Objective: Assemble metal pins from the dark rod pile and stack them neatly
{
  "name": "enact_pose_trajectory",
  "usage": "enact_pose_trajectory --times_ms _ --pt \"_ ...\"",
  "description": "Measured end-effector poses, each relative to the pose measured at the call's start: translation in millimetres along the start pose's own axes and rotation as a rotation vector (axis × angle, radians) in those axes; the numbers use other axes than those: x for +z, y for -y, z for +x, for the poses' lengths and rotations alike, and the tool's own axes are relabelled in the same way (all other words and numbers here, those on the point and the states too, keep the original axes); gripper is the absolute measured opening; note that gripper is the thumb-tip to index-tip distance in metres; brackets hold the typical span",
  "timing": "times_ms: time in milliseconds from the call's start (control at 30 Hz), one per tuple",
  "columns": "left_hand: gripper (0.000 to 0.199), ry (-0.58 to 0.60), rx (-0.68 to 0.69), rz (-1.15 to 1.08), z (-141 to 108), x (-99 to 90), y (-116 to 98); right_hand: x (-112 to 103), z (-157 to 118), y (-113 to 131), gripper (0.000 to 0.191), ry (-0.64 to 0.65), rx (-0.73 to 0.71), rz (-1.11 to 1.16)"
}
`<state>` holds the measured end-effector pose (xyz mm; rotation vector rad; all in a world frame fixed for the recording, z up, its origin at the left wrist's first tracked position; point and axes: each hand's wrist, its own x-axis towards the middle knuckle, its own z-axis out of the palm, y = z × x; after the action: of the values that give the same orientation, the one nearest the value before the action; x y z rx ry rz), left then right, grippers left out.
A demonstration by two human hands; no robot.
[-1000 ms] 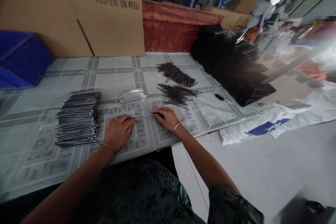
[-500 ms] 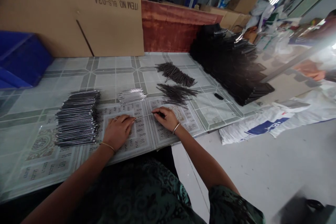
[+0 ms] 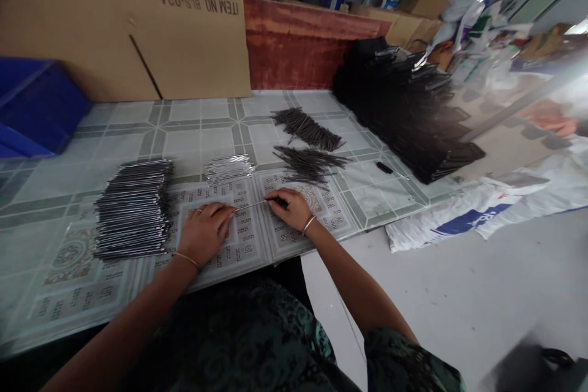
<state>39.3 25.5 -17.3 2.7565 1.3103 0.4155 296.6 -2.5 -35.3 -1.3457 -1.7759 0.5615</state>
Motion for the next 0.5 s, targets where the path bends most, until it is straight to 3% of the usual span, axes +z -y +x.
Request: enact_pose_trajectory --times_ms 500 --pt "0.033 0.04 -0.014 -0.015 -0.4 -2.6 -0.1 -1.2 0.4 4.0 0.018 0.014 0.014 -0.02"
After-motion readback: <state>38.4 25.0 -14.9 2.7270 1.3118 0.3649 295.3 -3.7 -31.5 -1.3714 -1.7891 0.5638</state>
